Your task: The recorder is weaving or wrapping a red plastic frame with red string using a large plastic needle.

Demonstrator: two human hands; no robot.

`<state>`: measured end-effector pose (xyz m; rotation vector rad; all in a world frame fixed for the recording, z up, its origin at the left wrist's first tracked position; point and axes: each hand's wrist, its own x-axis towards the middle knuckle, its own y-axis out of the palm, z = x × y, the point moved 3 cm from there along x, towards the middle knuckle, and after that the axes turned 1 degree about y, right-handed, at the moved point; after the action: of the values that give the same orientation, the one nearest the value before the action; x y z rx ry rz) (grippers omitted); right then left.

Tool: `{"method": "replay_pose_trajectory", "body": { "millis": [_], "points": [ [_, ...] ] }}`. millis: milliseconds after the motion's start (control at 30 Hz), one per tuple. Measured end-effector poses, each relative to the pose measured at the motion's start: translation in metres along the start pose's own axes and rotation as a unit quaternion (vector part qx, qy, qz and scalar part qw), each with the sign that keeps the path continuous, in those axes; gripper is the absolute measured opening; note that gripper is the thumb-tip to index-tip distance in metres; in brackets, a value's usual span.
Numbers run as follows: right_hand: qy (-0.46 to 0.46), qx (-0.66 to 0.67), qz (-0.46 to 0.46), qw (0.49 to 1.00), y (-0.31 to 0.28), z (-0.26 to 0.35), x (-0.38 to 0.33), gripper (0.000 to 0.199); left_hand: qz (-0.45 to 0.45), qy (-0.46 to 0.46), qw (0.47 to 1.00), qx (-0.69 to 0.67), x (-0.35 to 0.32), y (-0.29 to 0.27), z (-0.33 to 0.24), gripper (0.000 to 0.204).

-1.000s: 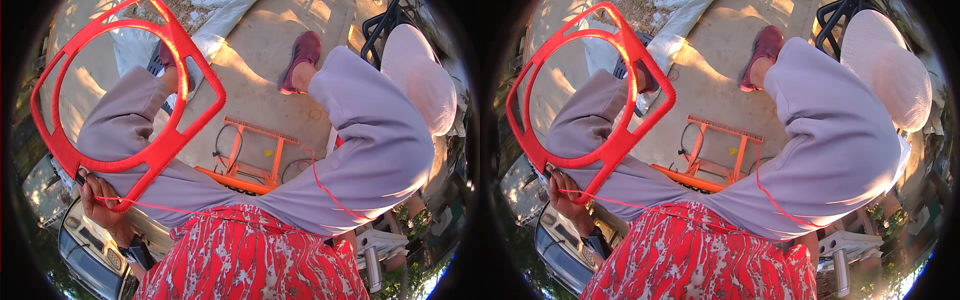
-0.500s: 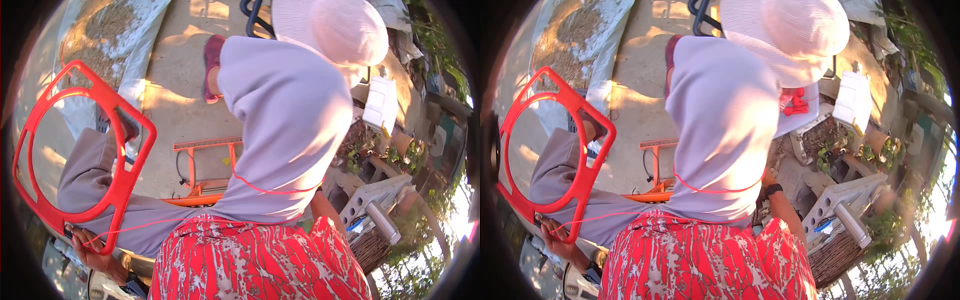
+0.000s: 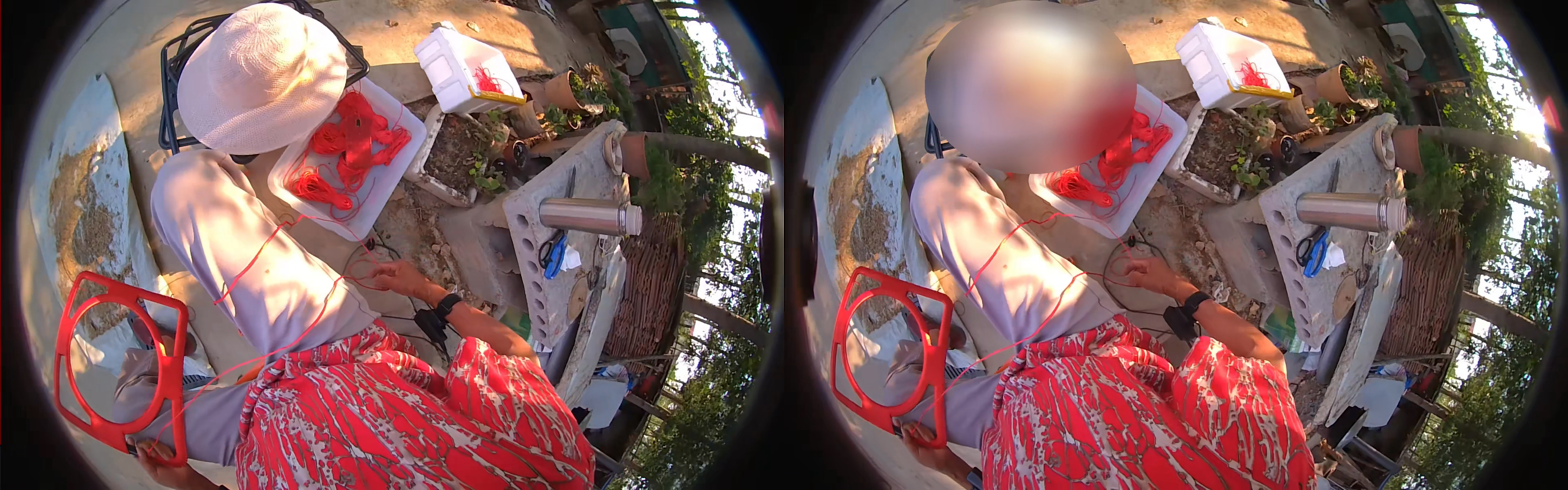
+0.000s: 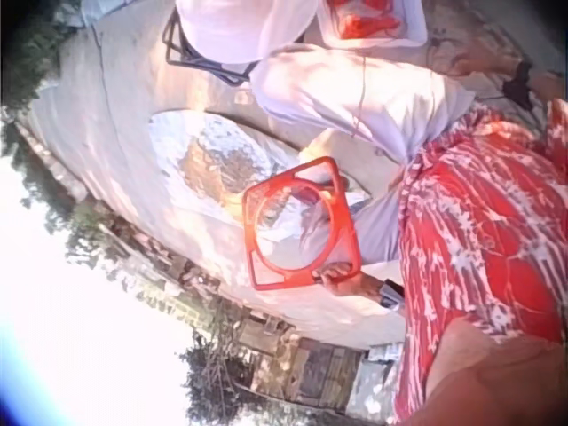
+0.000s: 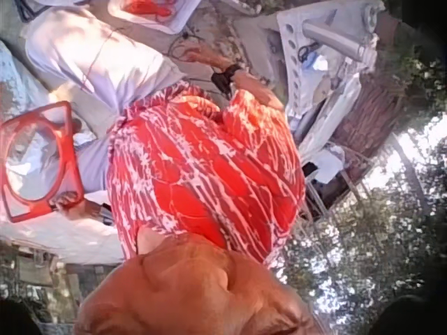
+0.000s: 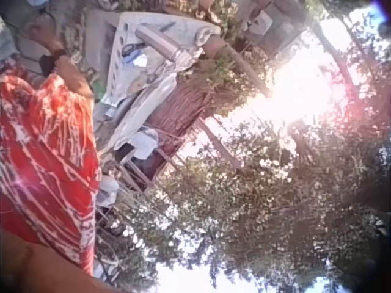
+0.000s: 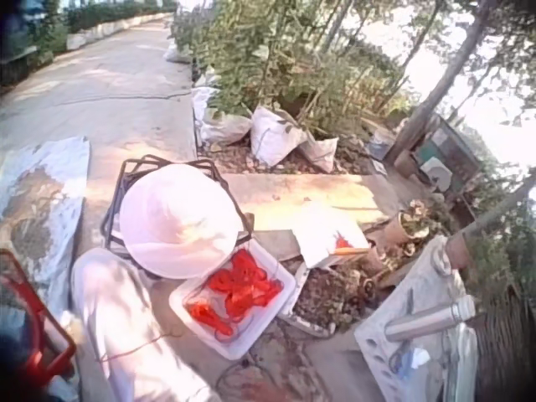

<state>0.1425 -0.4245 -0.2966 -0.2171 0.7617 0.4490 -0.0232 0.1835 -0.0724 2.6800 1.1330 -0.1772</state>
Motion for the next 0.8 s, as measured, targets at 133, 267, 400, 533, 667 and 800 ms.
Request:
{"method": "replay_pose_trajectory", "body": {
  "millis": [133,267,400,533,667,800],
  "points": [
    [0.095,0.081,0.034,0.992,0.005,-0.033,-0.015,0.021,0.014,-0.015,0.999,-0.05,0.006,0.011,0.001,0.034],
    [0.094,0.044,0.003,0.995,0.001,-0.069,-0.021,0.021,-0.091,0.005,0.996,0.026,0.01,0.016,0.001,0.033],
    [0.029,-0.066,-0.115,0.991,-0.011,-0.095,-0.012,0.019,-0.09,0.014,0.995,0.03,0.01,0.031,-0.001,0.031],
    [-0.01,-0.125,-0.189,0.974,-0.024,-0.099,0.01,0.021,-0.098,0.011,0.995,0.03,0.011,0.04,-0.001,0.027],
    [0.01,-0.132,-0.251,0.959,-0.034,-0.091,0.019,0.021,-0.131,0.013,0.991,0.026,0.008,0.042,-0.001,0.026],
    [0.009,-0.132,-0.261,0.956,-0.041,-0.083,0.025,0.021,-0.128,0.017,0.991,0.031,0.004,0.049,-0.004,0.028]
  ]
}}
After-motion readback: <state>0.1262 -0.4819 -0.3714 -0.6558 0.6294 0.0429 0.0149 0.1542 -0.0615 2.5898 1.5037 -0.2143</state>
